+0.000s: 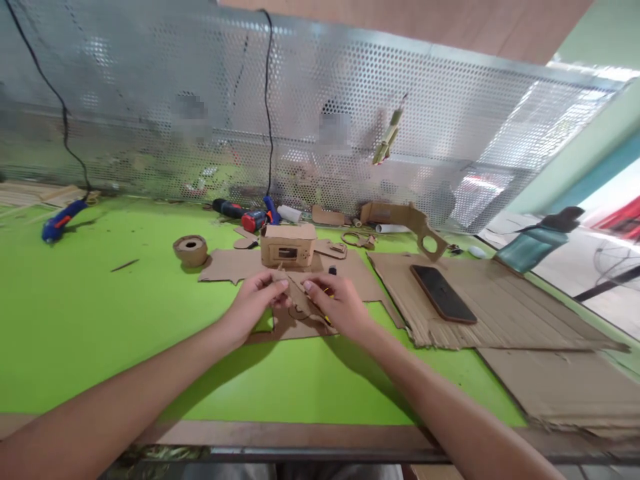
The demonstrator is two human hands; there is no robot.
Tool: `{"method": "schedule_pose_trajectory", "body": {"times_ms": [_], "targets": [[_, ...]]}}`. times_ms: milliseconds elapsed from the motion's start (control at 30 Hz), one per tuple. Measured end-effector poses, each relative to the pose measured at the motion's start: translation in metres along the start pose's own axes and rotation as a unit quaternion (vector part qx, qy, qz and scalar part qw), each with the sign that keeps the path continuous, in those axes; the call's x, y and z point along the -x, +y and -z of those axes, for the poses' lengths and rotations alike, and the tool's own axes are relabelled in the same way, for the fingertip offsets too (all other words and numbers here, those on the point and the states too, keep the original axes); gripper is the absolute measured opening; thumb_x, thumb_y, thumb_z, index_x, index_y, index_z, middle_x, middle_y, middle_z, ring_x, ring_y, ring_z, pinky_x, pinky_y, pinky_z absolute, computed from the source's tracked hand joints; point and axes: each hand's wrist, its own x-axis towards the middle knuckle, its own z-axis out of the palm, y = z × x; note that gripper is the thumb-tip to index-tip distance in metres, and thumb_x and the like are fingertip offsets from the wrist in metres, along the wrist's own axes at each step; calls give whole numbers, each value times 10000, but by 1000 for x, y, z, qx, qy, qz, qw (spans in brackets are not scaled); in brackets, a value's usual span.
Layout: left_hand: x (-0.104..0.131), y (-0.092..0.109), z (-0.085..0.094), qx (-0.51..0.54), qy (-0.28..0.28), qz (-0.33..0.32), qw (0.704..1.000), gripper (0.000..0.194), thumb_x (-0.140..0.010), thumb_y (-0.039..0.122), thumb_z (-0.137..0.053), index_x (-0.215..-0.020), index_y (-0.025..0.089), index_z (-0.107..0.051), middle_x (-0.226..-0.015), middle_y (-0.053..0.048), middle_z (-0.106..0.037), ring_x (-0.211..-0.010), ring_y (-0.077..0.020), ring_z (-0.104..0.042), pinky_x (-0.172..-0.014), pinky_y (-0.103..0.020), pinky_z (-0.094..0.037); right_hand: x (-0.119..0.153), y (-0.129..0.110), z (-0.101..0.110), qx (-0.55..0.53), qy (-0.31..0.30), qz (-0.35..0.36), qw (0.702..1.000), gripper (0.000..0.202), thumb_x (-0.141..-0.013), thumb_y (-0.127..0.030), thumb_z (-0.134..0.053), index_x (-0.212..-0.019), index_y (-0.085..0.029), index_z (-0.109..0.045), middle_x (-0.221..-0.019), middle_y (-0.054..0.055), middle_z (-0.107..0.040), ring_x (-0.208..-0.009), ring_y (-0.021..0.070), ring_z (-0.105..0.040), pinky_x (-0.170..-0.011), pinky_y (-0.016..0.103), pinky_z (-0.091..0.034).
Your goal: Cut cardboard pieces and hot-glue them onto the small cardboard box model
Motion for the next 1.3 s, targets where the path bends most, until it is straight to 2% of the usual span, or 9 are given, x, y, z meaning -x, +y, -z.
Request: {"method": "schedule_pose_trajectory", "body": {"times_ms": [200,433,567,700,767,833,933,1100,1300], "targets": [[7,3,-5,-8,-29,39,999,245,-795,360,-851,-862,149,-745,-835,-81,-792,-808,-191,-787,-692,-226,-558,10,10,-12,-64,10,-4,998,275,-979,-334,-613,-782,-185,-735,-694,32,-689,-680,186,-617,-631,301,-448],[7,4,-5,7,-23,43,999,238,-879,368,-738,-968,147,-741,-966,-99,-810,-727,-168,-786,-594,-210,-521,16,18,-12,-98,69,-21,993,264,-971,-409,-623,-843,-197,-714,-720,22,-642,-687,177,-565,-614,308,-431],[7,6,-5,2,-17,38,999,236,-939,256,-615,-1132,158,-710,-972,-99,-818,-697,-153,-788,-587,-203,-509,16,21,-12,-115,106,-30,987,237,-949,-418,-653,-872,-205,-721,-723,22,-656,-694,181,-593,-614,309,-465],[7,7,-4,-20,-27,9,999,407,-977,179,-564,-1379,237,-540,-954,-70,-829,-697,-161,-793,-583,-207,-503,16,24,-12,-131,123,-51,982,242,-935,-447,-671,-896,-210,-692,-784,53,-718,-711,198,-662,-610,312,-517],[7,7,-3,-16,-22,3,1000,464,-995,183,-568,-1429,267,-427,-975,-64,-834,-704,-172,-796,-597,-225,-524,15,27,-11,-147,128,-63,979,257,-934,-470,-660,-937,-214,-664,-827,74,-754,-745,220,-717,-630,328,-564],[7,6,-3,-12,-19,8,1000,435,-1003,199,-588,-1392,259,-404,-1025,-82,-835,-715,-181,-801,-597,-238,-535,14,29,-10,-161,133,-72,975,259,-921,-472,-667,-962,-217,-641,-858,87,-774,-773,235,-751,-657,347,-600],[5,3,-3,-3,-25,22,999,322,-1017,236,-604,-1305,219,-462,-1091,-127,-829,-732,-186,-804,-573,-239,-533,13,29,-9,-157,141,-69,975,236,-908,-444,-689,-959,-220,-634,-856,83,-771,-754,224,-737,-671,348,-598],[3,1,-5,-2,-29,29,999,266,-1026,237,-610,-1272,187,-522,-1053,-134,-831,-711,-168,-792,-582,-232,-547,13,30,-6,-134,144,-54,979,204,-936,-423,-663,-955,-221,-641,-843,70,-752,-721,205,-692,-655,330,-561],[0,0,1,-78,-58,3,995,235,-1036,316,-598,-1218,167,-599,-1035,-137,-831,-680,-158,-776,-566,-223,-532,13,35,-7,-125,120,-43,984,220,-952,-435,-635,-967,-215,-642,-830,61,-739,-755,217,-699,-671,331,-550]]}}
